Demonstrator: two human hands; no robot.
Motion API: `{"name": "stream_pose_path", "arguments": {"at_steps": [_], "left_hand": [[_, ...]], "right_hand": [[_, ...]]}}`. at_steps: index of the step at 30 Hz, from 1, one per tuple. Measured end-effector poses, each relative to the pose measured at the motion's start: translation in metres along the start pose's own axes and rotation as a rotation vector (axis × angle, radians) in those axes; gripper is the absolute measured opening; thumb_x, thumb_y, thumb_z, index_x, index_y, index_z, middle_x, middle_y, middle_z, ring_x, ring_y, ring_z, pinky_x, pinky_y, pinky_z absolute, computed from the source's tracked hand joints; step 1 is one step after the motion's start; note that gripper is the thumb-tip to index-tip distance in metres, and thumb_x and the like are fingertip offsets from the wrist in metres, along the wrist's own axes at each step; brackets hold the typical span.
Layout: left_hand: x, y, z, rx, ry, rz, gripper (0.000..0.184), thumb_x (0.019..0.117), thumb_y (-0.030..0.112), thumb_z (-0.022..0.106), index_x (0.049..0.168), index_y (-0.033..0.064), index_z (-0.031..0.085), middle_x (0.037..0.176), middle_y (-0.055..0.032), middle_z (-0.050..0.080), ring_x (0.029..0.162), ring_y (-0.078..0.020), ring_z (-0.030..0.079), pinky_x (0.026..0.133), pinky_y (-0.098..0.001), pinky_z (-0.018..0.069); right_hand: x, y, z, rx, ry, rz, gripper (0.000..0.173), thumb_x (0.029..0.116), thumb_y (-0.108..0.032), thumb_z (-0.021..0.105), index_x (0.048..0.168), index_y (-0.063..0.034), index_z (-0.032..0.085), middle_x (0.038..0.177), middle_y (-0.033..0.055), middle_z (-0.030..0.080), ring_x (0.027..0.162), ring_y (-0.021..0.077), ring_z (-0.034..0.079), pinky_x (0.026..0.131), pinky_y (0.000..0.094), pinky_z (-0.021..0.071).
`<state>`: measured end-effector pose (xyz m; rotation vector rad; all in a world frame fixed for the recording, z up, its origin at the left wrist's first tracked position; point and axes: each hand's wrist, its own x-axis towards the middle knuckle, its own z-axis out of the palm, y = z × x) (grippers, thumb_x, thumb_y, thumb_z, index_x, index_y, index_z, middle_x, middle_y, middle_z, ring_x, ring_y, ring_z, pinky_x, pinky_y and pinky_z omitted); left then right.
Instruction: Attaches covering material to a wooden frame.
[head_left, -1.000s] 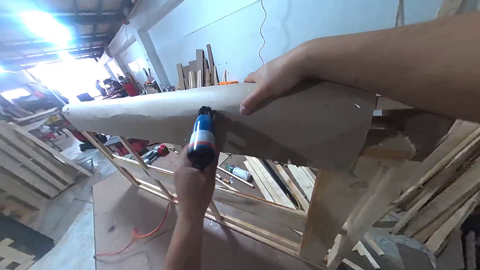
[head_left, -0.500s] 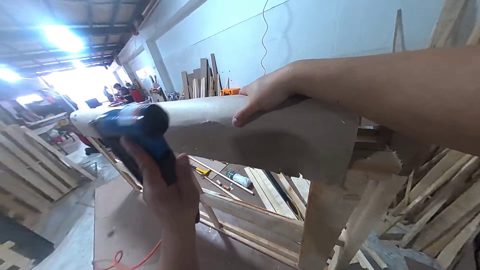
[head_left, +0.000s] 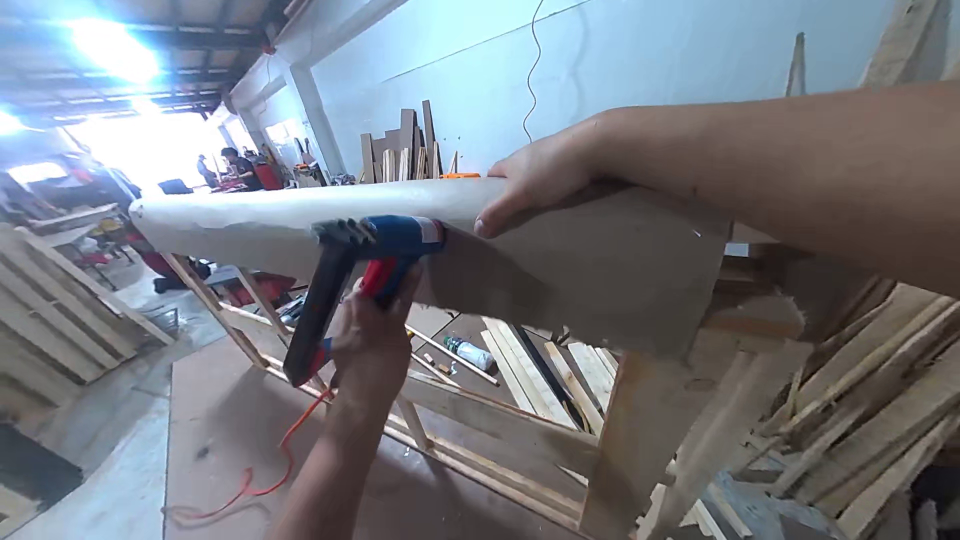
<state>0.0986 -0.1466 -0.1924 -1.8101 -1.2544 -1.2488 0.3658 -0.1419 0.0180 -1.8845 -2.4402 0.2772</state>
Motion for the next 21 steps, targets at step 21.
{"name": "stream_pose_path", "arguments": {"at_steps": [21], "left_hand": [[-0.019,-0.025,-0.052,-0.535,-0.298,-0.265,0.086,0.0930,0.029,0.066,0.166,0.0272,0.019,0.138,-0.0116,0.060,0.110,-0.0209,0.068,0.087,-0.0500,0.0591]], "right_hand": [[-0.033,0.025,-0.008,0.063,-0.034,-0.034,0.092,0.0889,-0.054,0.076,0.159,-0.0085,0.036,0.130,0.0165,0.066,0.118,0.0294,0.066,0.102,0.0551,0.0519]]}}
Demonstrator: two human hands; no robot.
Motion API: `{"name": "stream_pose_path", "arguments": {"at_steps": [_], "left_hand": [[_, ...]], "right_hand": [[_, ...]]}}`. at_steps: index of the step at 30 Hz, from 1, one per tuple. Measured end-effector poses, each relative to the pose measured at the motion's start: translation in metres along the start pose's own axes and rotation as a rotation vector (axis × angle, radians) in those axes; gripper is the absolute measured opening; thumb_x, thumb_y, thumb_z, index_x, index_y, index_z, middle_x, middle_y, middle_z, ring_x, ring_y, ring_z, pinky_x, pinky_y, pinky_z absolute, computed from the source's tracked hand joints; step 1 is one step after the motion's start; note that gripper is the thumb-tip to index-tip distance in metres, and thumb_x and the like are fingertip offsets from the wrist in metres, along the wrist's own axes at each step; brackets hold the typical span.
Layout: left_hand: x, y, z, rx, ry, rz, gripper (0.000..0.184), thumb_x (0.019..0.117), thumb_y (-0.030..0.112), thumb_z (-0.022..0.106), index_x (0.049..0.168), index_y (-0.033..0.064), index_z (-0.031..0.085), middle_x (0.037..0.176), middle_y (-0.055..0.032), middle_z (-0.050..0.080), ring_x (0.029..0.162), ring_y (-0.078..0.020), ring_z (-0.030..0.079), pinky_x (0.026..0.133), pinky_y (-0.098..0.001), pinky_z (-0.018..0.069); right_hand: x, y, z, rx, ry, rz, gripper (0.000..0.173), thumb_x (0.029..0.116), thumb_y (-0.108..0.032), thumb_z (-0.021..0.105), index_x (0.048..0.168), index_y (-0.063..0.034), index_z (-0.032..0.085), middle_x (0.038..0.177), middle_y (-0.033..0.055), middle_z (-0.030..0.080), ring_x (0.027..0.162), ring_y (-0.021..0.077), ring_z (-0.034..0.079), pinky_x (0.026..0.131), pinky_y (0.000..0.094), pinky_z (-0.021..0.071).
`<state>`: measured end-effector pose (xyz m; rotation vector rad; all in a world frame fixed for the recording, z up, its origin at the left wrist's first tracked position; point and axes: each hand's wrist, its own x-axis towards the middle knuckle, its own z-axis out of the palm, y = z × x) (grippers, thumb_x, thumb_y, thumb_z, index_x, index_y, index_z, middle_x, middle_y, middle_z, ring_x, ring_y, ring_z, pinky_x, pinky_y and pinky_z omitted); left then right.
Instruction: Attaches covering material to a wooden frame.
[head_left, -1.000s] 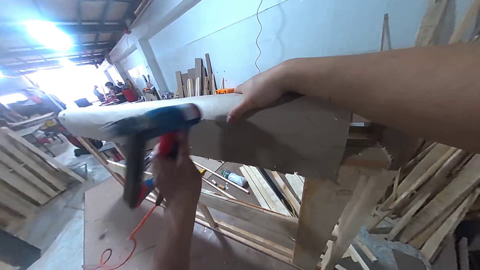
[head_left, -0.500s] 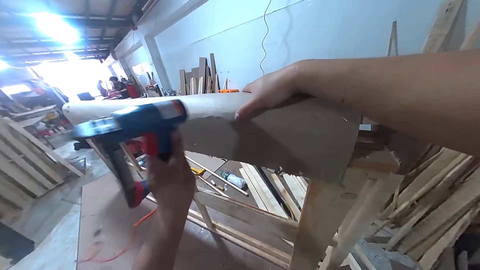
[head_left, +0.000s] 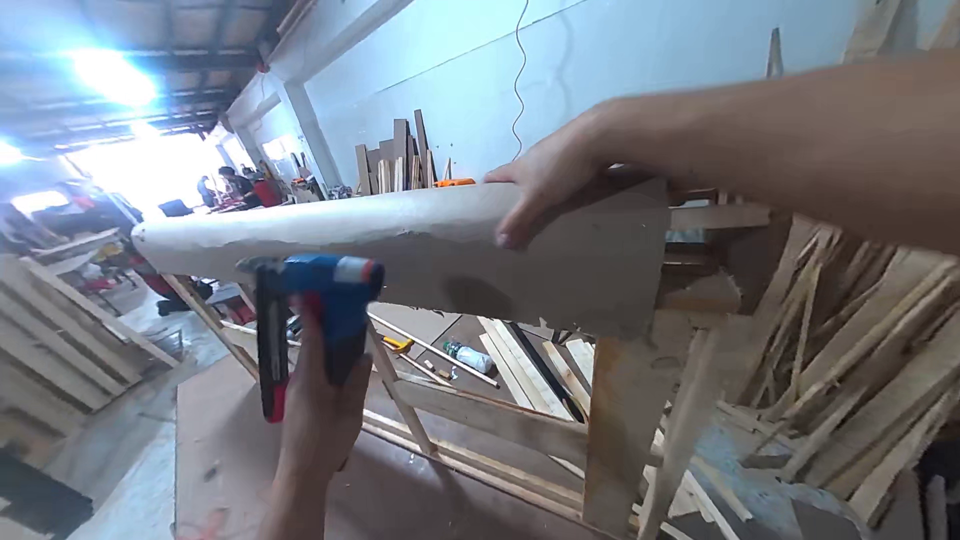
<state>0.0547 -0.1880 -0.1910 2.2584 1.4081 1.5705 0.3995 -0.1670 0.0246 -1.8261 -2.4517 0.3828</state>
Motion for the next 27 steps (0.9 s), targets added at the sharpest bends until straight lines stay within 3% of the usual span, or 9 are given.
{"name": "stream_pose_path", "arguments": {"at_steps": [1,2,3,4,6,9,12,15,27], "left_hand": [[-0.011,0.002,-0.004,-0.114,0.036,-0.048,0.087,0.0899,0.033,0.067,0.164,0.0238,0.024,0.131,-0.0085,0.064,0.101,-0.0152,0.069,0.082,-0.0426,0.0608],[-0.020,0.005,-0.005,-0.248,0.115,-0.096,0.076,0.0870,0.037,0.073,0.154,0.0162,0.042,0.112,-0.0051,0.069,0.084,-0.0116,0.070,0.071,-0.0351,0.0618],[-0.026,0.010,-0.005,-0.378,0.196,-0.148,0.053,0.0835,0.035,0.078,0.126,0.0101,0.061,0.086,-0.0040,0.070,0.063,-0.0134,0.067,0.054,-0.0332,0.0594],[-0.031,0.017,-0.007,-0.487,0.204,-0.177,0.038,0.0828,0.029,0.079,0.110,0.0075,0.064,0.072,-0.0033,0.067,0.052,-0.0147,0.064,0.046,-0.0320,0.0571],[-0.037,0.034,-0.012,-0.609,0.110,-0.114,0.027,0.0839,0.027,0.081,0.100,0.0106,0.066,0.072,-0.0026,0.069,0.053,-0.0159,0.065,0.048,-0.0320,0.0581],[-0.029,0.071,-0.011,-0.547,-0.095,0.105,0.023,0.0914,0.036,0.077,0.108,0.0203,0.072,0.088,-0.0011,0.074,0.072,-0.0156,0.071,0.064,-0.0328,0.0626],[-0.020,0.108,0.008,-0.507,-0.208,0.140,0.025,0.0973,0.039,0.067,0.105,0.0160,0.071,0.079,-0.0034,0.073,0.065,-0.0199,0.073,0.058,-0.0378,0.0646],[-0.022,0.126,0.024,-0.600,-0.211,0.105,0.025,0.0989,0.034,0.065,0.101,0.0101,0.069,0.072,-0.0073,0.070,0.059,-0.0247,0.070,0.055,-0.0411,0.0643],[-0.002,0.123,0.021,-0.396,-0.172,-0.001,0.024,0.0952,0.042,0.066,0.094,0.0180,0.072,0.063,-0.0015,0.067,0.050,-0.0188,0.065,0.045,-0.0363,0.0594]], "right_hand": [[-0.016,0.015,-0.001,0.060,-0.014,0.010,0.089,0.0879,-0.050,0.079,0.157,-0.0103,0.038,0.127,0.0146,0.067,0.113,0.0269,0.067,0.099,0.0519,0.0546],[-0.031,0.028,-0.001,0.109,-0.009,0.026,0.085,0.0865,-0.049,0.080,0.153,-0.0109,0.043,0.120,0.0127,0.070,0.105,0.0242,0.070,0.092,0.0484,0.0586],[-0.042,0.035,0.001,0.144,0.007,0.032,0.078,0.0855,-0.049,0.081,0.146,-0.0107,0.049,0.111,0.0101,0.072,0.096,0.0205,0.073,0.085,0.0436,0.0619],[-0.047,0.037,0.004,0.168,0.020,0.029,0.074,0.0848,-0.049,0.081,0.141,-0.0098,0.053,0.105,0.0085,0.072,0.090,0.0180,0.073,0.080,0.0405,0.0634],[-0.049,0.036,0.007,0.160,0.049,0.022,0.071,0.0838,-0.050,0.082,0.135,-0.0076,0.057,0.098,0.0082,0.073,0.085,0.0174,0.073,0.077,0.0398,0.0632],[-0.050,0.030,0.005,0.117,0.046,0.012,0.077,0.0842,-0.054,0.080,0.137,-0.0045,0.055,0.096,0.0077,0.072,0.083,0.0156,0.072,0.077,0.0383,0.0624],[-0.054,0.030,0.012,0.127,0.064,-0.016,0.072,0.0840,-0.052,0.081,0.132,-0.0045,0.057,0.094,0.0061,0.073,0.083,0.0132,0.072,0.077,0.0349,0.0621],[-0.056,0.028,0.009,0.173,0.008,-0.049,0.076,0.0842,-0.042,0.084,0.142,-0.0062,0.050,0.099,0.0075,0.073,0.084,0.0147,0.074,0.075,0.0338,0.0634],[-0.056,0.026,0.010,0.144,0.032,-0.026,0.075,0.0820,-0.041,0.086,0.139,-0.0078,0.052,0.096,0.0063,0.072,0.080,0.0145,0.073,0.071,0.0343,0.0630]]}}
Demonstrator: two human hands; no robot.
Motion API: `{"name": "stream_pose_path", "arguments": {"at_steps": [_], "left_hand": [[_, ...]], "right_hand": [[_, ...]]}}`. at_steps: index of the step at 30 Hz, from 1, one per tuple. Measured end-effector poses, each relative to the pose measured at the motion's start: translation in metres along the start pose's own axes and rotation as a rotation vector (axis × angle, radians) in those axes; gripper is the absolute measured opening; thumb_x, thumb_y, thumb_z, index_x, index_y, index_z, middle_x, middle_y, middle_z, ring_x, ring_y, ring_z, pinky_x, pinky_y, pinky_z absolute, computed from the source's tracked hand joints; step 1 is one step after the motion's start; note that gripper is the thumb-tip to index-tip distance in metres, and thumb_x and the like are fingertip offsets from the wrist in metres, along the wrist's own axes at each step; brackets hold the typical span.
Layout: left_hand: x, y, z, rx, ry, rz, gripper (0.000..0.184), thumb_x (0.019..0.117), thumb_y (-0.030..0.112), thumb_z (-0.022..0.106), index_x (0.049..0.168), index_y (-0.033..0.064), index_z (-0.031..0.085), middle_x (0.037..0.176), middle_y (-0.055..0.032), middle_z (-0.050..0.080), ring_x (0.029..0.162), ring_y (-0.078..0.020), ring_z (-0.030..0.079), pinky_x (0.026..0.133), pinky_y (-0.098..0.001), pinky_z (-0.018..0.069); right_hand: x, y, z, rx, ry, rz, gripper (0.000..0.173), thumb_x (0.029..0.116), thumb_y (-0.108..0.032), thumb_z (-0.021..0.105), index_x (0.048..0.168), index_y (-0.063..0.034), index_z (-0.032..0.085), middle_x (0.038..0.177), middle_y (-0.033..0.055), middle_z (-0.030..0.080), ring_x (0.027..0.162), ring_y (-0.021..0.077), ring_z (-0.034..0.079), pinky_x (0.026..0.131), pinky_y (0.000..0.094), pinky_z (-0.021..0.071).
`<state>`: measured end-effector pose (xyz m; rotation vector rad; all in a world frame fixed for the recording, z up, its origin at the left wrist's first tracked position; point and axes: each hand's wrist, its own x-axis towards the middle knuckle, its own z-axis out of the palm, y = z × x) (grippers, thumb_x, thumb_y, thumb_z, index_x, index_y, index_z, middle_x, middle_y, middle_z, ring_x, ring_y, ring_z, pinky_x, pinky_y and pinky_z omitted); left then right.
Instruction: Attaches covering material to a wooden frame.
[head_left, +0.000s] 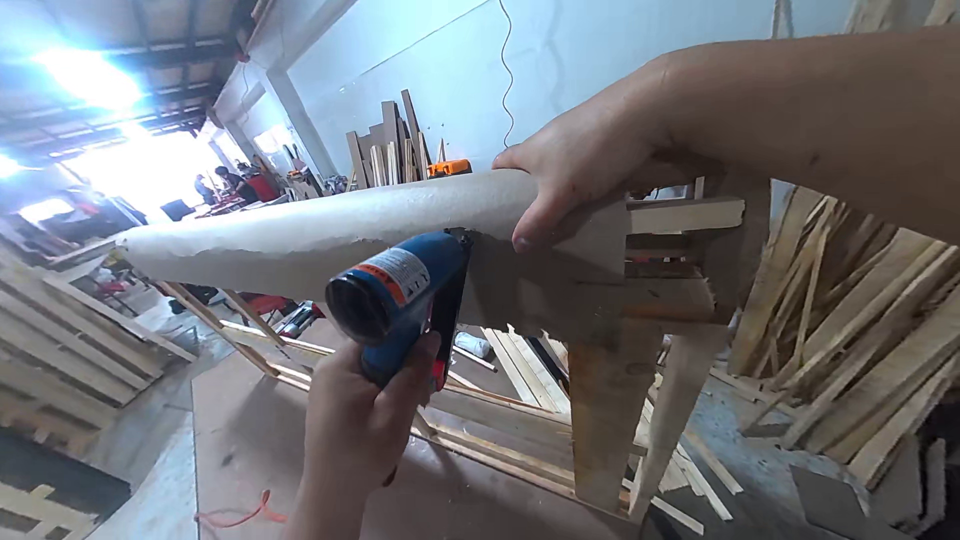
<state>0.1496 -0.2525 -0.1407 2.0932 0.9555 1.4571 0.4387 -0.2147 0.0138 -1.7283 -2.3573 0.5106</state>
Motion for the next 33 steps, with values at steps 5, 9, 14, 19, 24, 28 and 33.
{"name": "stream_pose_path", "arguments": {"at_steps": [5,9,14,19,24,28,33], "left_hand": [[0.013,-0.021,-0.029,-0.018,0.052,-0.076,0.025,0.0940,0.040,0.067,0.095,0.0152,0.072,0.062,-0.0052,0.064,0.049,-0.0203,0.063,0.046,-0.0366,0.0575],[0.027,-0.037,-0.053,-0.047,0.048,-0.118,0.026,0.0954,0.039,0.067,0.098,0.0132,0.071,0.064,-0.0065,0.065,0.050,-0.0200,0.063,0.047,-0.0356,0.0573],[0.039,-0.048,-0.072,-0.004,0.083,-0.155,0.025,0.0947,0.038,0.067,0.099,0.0132,0.071,0.065,-0.0059,0.064,0.049,-0.0194,0.062,0.046,-0.0356,0.0563],[0.025,-0.042,-0.067,-0.101,0.089,-0.129,0.030,0.0975,0.040,0.067,0.106,0.0114,0.069,0.066,-0.0035,0.063,0.051,-0.0193,0.063,0.047,-0.0371,0.0589],[-0.008,0.004,-0.023,-0.210,-0.094,0.011,0.020,0.0989,0.023,0.067,0.114,0.0095,0.068,0.076,-0.0020,0.070,0.060,-0.0178,0.068,0.056,-0.0374,0.0620],[-0.021,0.026,0.019,-0.136,-0.102,0.068,0.020,0.0966,0.025,0.072,0.108,0.0082,0.069,0.075,-0.0031,0.071,0.061,-0.0179,0.070,0.055,-0.0374,0.0629],[-0.020,0.030,0.029,-0.078,-0.046,0.051,0.019,0.0973,0.023,0.069,0.107,0.0060,0.069,0.073,-0.0020,0.070,0.058,-0.0172,0.068,0.053,-0.0355,0.0622]], "right_hand": [[0.000,-0.001,-0.003,0.049,-0.015,0.037,0.084,0.0818,-0.040,0.087,0.148,-0.0097,0.045,0.099,0.0074,0.073,0.082,0.0161,0.074,0.072,0.0363,0.0641],[-0.002,-0.006,-0.002,0.005,-0.002,0.073,0.091,0.0801,-0.042,0.087,0.152,-0.0118,0.041,0.103,0.0089,0.073,0.084,0.0189,0.073,0.073,0.0388,0.0637],[0.001,-0.006,-0.002,0.016,0.022,0.066,0.094,0.0791,-0.042,0.088,0.154,-0.0116,0.040,0.106,0.0094,0.072,0.089,0.0195,0.073,0.076,0.0396,0.0632],[-0.016,0.014,-0.016,0.040,-0.032,-0.040,0.085,0.0890,-0.047,0.077,0.159,-0.0156,0.039,0.116,0.0085,0.072,0.096,0.0141,0.073,0.084,0.0342,0.0626],[-0.047,0.031,-0.017,-0.116,0.088,-0.001,0.071,0.1005,-0.069,0.041,0.157,-0.0260,0.046,0.132,0.0004,0.070,0.118,0.0119,0.067,0.100,0.0398,0.0539],[-0.046,0.031,-0.014,-0.133,0.106,-0.032,0.071,0.1010,-0.070,0.038,0.154,-0.0236,0.051,0.124,0.0023,0.072,0.110,0.0132,0.069,0.092,0.0408,0.0562],[-0.043,0.037,-0.015,-0.173,0.113,-0.066,0.069,0.1006,-0.071,0.036,0.147,-0.0237,0.057,0.111,0.0022,0.073,0.100,0.0133,0.070,0.084,0.0414,0.0567]]}}
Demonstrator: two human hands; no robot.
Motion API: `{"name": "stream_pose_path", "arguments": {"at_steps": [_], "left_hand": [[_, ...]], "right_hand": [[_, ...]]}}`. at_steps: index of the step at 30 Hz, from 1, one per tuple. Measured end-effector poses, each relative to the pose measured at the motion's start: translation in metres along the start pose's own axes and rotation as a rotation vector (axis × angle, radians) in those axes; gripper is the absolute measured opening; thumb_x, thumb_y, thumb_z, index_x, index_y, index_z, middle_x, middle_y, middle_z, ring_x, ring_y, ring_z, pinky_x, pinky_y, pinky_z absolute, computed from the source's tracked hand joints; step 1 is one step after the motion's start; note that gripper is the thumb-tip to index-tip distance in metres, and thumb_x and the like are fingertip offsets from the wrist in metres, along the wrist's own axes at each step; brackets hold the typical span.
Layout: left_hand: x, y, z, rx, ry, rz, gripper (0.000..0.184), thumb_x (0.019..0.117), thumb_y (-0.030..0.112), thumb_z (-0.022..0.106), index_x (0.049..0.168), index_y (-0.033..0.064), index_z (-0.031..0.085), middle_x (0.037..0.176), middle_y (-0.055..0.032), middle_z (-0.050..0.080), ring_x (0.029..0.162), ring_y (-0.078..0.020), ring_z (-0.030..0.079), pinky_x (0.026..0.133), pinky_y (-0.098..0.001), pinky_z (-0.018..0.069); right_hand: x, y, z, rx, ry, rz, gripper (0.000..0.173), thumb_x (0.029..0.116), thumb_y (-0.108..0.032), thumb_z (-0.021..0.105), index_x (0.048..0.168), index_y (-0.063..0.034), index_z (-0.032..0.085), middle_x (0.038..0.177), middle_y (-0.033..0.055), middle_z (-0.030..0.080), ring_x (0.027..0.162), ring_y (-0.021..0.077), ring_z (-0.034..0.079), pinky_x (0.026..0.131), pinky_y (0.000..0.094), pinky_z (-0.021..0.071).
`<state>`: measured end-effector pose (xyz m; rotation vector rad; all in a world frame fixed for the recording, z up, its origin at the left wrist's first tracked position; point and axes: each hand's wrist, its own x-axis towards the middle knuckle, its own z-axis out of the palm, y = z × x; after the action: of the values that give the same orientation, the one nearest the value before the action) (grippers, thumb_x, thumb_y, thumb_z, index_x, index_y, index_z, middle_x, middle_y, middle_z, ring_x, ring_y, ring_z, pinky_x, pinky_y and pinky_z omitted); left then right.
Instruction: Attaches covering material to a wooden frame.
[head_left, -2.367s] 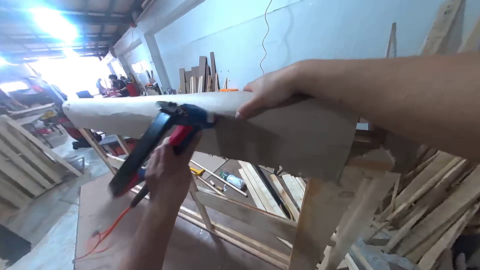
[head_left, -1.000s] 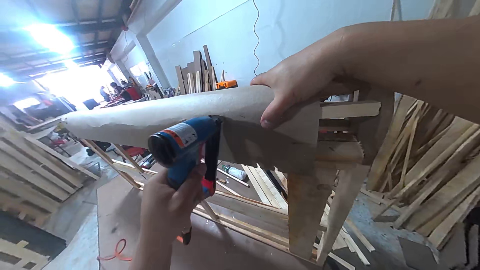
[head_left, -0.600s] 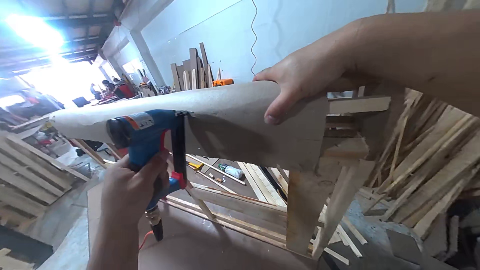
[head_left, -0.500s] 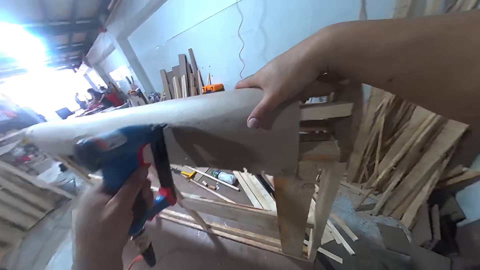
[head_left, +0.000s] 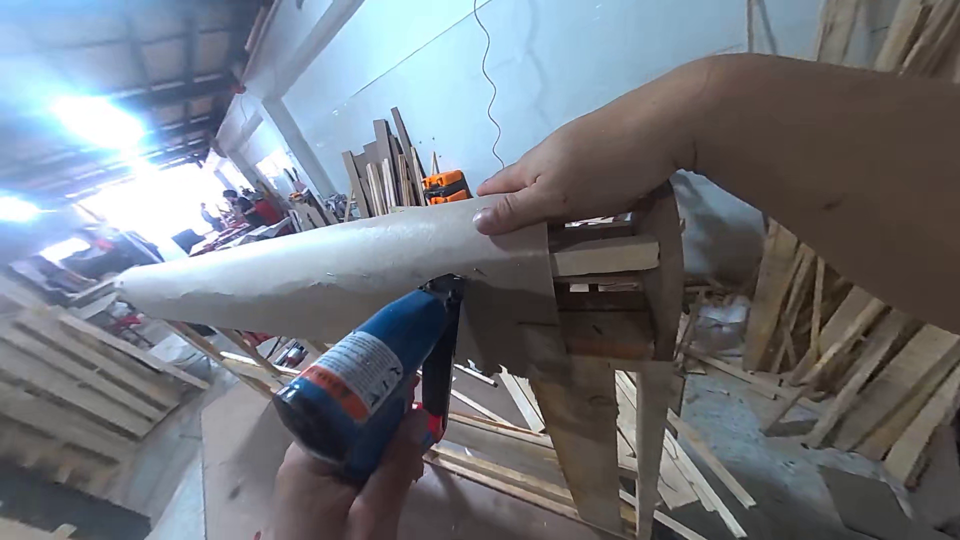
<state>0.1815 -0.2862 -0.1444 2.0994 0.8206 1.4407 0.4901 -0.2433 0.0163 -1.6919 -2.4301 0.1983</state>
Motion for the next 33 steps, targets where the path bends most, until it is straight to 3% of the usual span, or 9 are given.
{"name": "stream_pose_path", "arguments": {"at_steps": [3,8,9,14,19,22,28,31,33], "left_hand": [[-0.004,-0.004,-0.004,-0.040,0.023,-0.025,0.019,0.0978,0.024,0.069,0.105,0.0062,0.069,0.071,-0.0033,0.069,0.058,-0.0185,0.068,0.053,-0.0368,0.0624],[-0.030,-0.039,-0.059,-0.126,0.207,-0.177,0.028,0.1000,0.027,0.065,0.116,0.0043,0.068,0.070,-0.0043,0.067,0.056,-0.0187,0.066,0.052,-0.0374,0.0609],[-0.033,-0.049,-0.070,-0.100,0.279,-0.204,0.030,0.0995,0.029,0.065,0.115,0.0034,0.068,0.069,-0.0051,0.066,0.055,-0.0194,0.065,0.051,-0.0373,0.0605],[-0.044,-0.105,-0.116,-0.196,0.533,-0.326,0.033,0.0942,0.032,0.068,0.106,0.0020,0.070,0.066,-0.0111,0.064,0.053,-0.0231,0.065,0.052,-0.0399,0.0602],[-0.045,-0.166,-0.177,-0.269,0.511,-0.356,0.029,0.0966,0.028,0.066,0.108,0.0020,0.069,0.069,-0.0140,0.064,0.058,-0.0245,0.065,0.057,-0.0413,0.0603],[-0.033,-0.196,-0.208,-0.291,0.476,-0.377,0.031,0.0965,0.032,0.068,0.107,0.0032,0.071,0.070,-0.0143,0.065,0.058,-0.0251,0.065,0.057,-0.0409,0.0602],[0.024,-0.234,-0.250,-0.334,0.421,-0.316,0.032,0.0931,0.034,0.071,0.103,0.0031,0.071,0.071,-0.0143,0.065,0.058,-0.0254,0.066,0.056,-0.0409,0.0601],[0.058,-0.241,-0.253,-0.300,0.340,-0.260,0.031,0.0936,0.035,0.070,0.099,0.0042,0.070,0.069,-0.0128,0.066,0.056,-0.0243,0.066,0.054,-0.0399,0.0600],[0.071,-0.238,-0.252,-0.272,0.286,-0.233,0.029,0.0962,0.031,0.068,0.104,0.0037,0.070,0.069,-0.0134,0.065,0.054,-0.0248,0.065,0.052,-0.0403,0.0594]], "right_hand": [[-0.001,0.001,0.000,-0.034,0.000,-0.019,0.073,0.1011,-0.072,0.034,0.150,-0.0212,0.054,0.119,0.0044,0.072,0.109,0.0168,0.069,0.093,0.0464,0.0555],[0.002,0.003,-0.009,-0.016,-0.083,-0.020,0.064,0.0999,-0.071,0.039,0.144,-0.0283,0.059,0.096,-0.0019,0.074,0.080,0.0072,0.069,0.065,0.0310,0.0573],[0.012,-0.002,-0.012,-0.019,-0.124,-0.021,0.060,0.0994,-0.069,0.044,0.136,-0.0264,0.064,0.093,-0.0032,0.074,0.079,0.0068,0.071,0.068,0.0312,0.0602],[0.111,-0.073,0.002,-0.120,-0.222,0.032,0.074,0.0877,-0.068,0.063,0.127,-0.0056,0.062,0.092,0.0067,0.072,0.086,0.0176,0.071,0.081,0.0417,0.0597],[0.224,-0.157,0.034,-0.261,-0.182,-0.008,0.078,0.0921,-0.075,0.053,0.101,0.0014,0.068,0.088,0.0165,0.067,0.086,0.0304,0.067,0.079,0.0572,0.0527],[0.278,-0.196,0.054,-0.221,-0.157,0.082,0.080,0.0912,-0.077,0.053,0.106,0.0002,0.069,0.097,0.0183,0.069,0.095,0.0327,0.068,0.084,0.0607,0.0518],[0.343,-0.213,0.068,-0.222,-0.089,0.105,0.078,0.0831,-0.077,0.065,0.098,-0.0005,0.070,0.089,0.0149,0.069,0.089,0.0301,0.068,0.079,0.0605,0.0516],[0.340,-0.209,0.073,-0.252,-0.010,0.094,0.086,0.0846,-0.076,0.065,0.120,0.0022,0.063,0.097,0.0182,0.069,0.097,0.0351,0.068,0.083,0.0639,0.0515],[0.339,-0.208,0.076,-0.279,0.006,0.060,0.085,0.0853,-0.077,0.063,0.122,0.0002,0.062,0.095,0.0157,0.069,0.095,0.0324,0.068,0.081,0.0618,0.0522]]}}
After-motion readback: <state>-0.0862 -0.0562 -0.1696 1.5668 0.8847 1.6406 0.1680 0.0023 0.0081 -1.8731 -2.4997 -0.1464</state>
